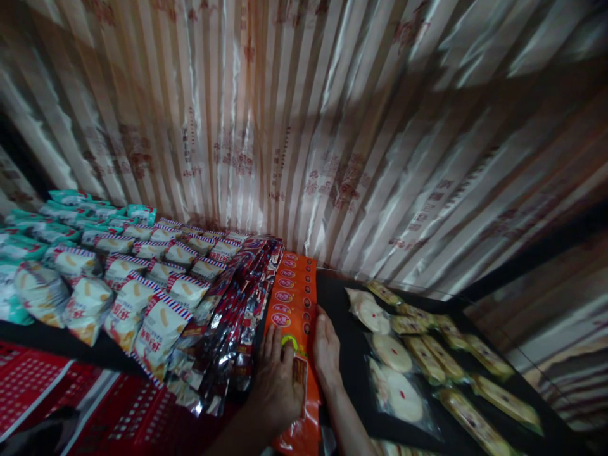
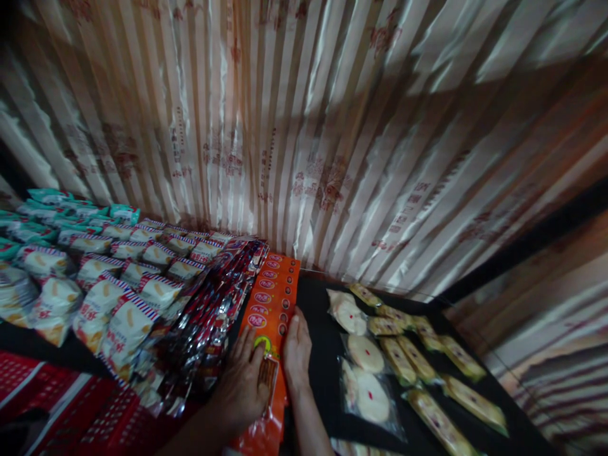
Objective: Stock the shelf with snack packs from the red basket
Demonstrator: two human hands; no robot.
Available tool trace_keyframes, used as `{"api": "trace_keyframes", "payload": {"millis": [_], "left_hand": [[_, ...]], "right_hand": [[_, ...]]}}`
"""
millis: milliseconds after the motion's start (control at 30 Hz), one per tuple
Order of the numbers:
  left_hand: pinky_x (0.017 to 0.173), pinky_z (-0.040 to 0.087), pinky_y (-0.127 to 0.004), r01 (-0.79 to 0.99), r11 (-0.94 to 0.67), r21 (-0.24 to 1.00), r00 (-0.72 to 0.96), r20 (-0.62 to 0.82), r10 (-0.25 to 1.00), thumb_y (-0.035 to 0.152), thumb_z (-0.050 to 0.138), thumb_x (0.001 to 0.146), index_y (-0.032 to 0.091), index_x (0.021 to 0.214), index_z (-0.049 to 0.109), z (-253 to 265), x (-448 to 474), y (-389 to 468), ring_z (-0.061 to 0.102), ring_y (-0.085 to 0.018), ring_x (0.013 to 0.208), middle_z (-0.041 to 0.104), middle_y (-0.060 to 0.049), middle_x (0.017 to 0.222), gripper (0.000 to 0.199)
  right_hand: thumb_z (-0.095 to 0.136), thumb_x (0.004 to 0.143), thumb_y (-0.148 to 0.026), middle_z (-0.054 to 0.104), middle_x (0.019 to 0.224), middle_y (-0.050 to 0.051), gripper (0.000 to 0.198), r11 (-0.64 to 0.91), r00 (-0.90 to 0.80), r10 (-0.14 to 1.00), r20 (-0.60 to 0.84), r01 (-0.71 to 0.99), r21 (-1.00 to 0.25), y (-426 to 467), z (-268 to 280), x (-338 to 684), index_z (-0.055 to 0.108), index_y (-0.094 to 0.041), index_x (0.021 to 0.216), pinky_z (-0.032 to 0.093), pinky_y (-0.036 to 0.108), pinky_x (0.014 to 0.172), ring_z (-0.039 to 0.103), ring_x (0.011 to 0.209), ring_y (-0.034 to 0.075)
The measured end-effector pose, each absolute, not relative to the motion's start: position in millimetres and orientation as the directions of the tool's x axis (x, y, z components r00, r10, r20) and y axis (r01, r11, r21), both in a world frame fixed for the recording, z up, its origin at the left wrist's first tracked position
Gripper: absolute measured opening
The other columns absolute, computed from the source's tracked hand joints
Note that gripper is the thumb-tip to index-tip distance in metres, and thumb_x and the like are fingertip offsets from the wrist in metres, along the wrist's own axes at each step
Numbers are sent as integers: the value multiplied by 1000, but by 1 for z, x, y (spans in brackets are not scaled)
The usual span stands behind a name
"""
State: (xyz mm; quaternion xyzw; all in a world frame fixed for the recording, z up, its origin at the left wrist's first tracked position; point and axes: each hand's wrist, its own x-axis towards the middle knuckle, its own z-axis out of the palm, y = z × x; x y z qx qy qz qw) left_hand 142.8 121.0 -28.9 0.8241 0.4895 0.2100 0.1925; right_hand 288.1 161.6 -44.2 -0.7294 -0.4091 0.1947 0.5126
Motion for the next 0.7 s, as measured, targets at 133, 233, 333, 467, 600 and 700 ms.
{"api": "trace_keyframes", "payload": {"millis": [133,233,333,467,600,700], "left_hand": [[110,23,-46,745,-410,526,415,116,902,27,49,75,11,128,50,-26,143,124,25,-32,134,33,-14,144,56],[110,23,-46,752,-403,521,418,96,903,27,50,74,10,128,50,-25,144,125,26,-32,134,33,-14,144,57],[110,24,-46,755,-411,510,411,120,904,27,50,74,10,128,50,-27,145,123,26,-32,134,33,-14,144,56],[108,25,-49,764,-415,494,376,183,909,27,50,76,10,125,52,-30,147,120,26,-34,134,33,-15,144,52],[108,24,-51,762,-423,490,377,195,905,28,52,75,8,123,54,-30,148,119,26,-35,133,33,-17,144,52],[109,25,-49,760,-414,502,369,191,910,31,49,79,8,126,51,-28,149,118,25,-34,134,33,-17,144,52]], "right_hand": [[19,83,-61,50,132,18,76,-169,576,808,123,426,-889,164,-46,286,50,-5,124,29,38,108,43,125,24],[18,84,-60,50,132,17,75,-174,572,809,135,452,-875,165,-48,285,50,-6,125,27,38,109,42,126,24],[19,85,-58,53,129,17,70,-161,583,796,162,462,-872,166,-48,284,52,-9,122,29,41,107,45,123,24],[23,85,-57,56,125,16,66,-139,563,812,156,445,-885,165,-42,286,54,-10,120,33,40,104,49,119,24],[22,85,-58,56,126,16,67,-159,571,810,133,432,-888,165,-38,292,55,-11,120,32,39,105,48,120,24],[23,85,-58,54,128,15,66,-159,593,797,115,390,-907,167,-43,300,54,-12,121,34,38,104,48,121,24]]}}
